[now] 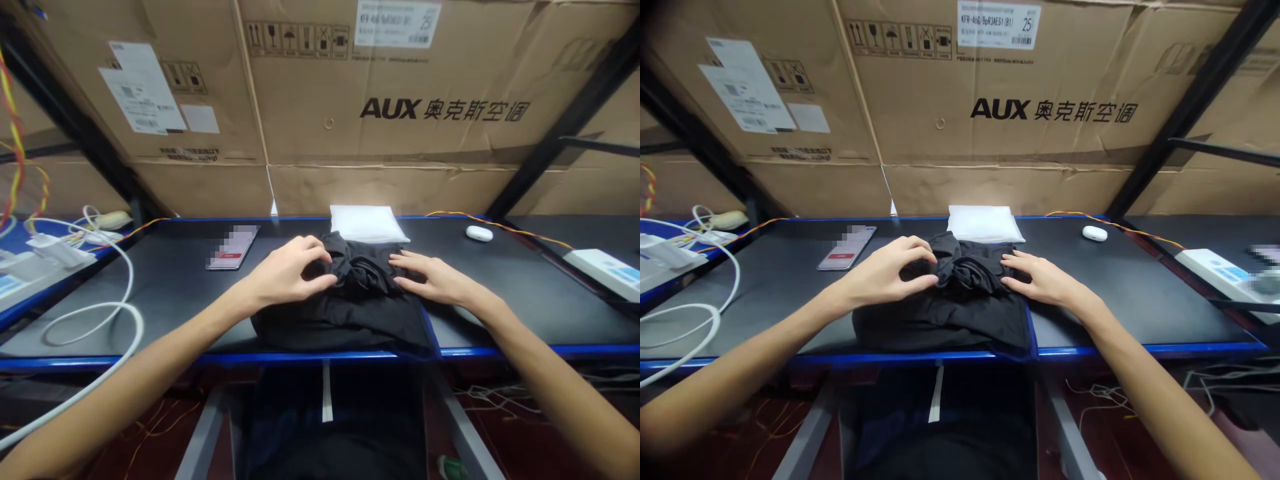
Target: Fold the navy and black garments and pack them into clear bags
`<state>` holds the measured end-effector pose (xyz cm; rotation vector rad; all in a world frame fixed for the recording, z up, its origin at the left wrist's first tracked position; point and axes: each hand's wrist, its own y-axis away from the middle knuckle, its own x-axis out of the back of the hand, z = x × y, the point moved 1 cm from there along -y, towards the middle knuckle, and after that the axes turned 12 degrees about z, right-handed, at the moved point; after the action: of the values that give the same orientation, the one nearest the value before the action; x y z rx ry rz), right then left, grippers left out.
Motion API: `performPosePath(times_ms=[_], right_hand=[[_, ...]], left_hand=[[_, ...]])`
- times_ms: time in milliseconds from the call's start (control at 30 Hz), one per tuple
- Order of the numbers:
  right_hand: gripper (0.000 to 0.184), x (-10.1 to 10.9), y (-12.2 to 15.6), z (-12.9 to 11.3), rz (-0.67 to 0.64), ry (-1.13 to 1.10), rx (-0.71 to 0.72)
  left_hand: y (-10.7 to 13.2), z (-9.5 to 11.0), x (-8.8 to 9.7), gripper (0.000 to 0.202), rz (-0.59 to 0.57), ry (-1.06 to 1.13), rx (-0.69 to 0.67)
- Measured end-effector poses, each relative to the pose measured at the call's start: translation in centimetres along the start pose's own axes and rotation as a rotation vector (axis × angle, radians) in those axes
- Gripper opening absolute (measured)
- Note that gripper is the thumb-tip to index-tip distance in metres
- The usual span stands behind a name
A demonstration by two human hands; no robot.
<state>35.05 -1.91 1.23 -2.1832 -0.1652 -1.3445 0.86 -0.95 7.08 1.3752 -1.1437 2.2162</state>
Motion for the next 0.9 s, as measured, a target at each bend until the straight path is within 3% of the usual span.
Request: performPosePath(times_ms=[100, 200, 267, 433, 600, 667, 800, 833, 900], right_hand=[[0.05, 0.0, 0.0, 0.0, 0.005, 0.007, 0.0], [0.052, 0.0, 0.0, 0.0, -0.014, 0.025, 0.0], [0.055, 0.0, -0.1, 0.1, -0.026, 0.026, 0.001], [0.055, 0.0, -0.1, 0.1, -0.037, 0.019, -0.003], [0.053, 0.1, -0.1, 0.1, -0.016, -0.013, -0.005], [0.052, 0.0, -0.1, 0.1, -0.009, -0.017, -0.006], [0.051, 0.0, 0.0, 0.2, 0.001, -0.015, -0.015], [0.05, 0.0, 0.0, 0.2, 0.002, -0.015, -0.015], [0.05, 0.0, -0.1, 0.2, 0.002, -0.013, -0.011]], left_hand=[[-0.3, 0.8, -1.5, 0.036, -0.12, -0.08, -0.054], [-0.5, 0.5, -2.0, 0.022, -0.111, -0.007, -0.026], [-0.6, 0.0, -1.4, 0.021, -0.042, 0.124, 0.045], [0.0, -1.7, 1.3, 0.042, 0.203, 0.283, 0.322], [1.5, -4.3, 3.3, 0.032, 0.433, 0.017, 0.462], [2.1, -5.5, 3.5, 0.035, 0.363, -0.188, 0.498], [3.5, -7.7, 2.8, 0.045, -0.042, -0.45, 0.557], [3.7, -8.1, 2.7, 0.046, -0.098, -0.47, 0.549], [3.7, -8.4, 2.5, 0.045, -0.082, -0.472, 0.481]])
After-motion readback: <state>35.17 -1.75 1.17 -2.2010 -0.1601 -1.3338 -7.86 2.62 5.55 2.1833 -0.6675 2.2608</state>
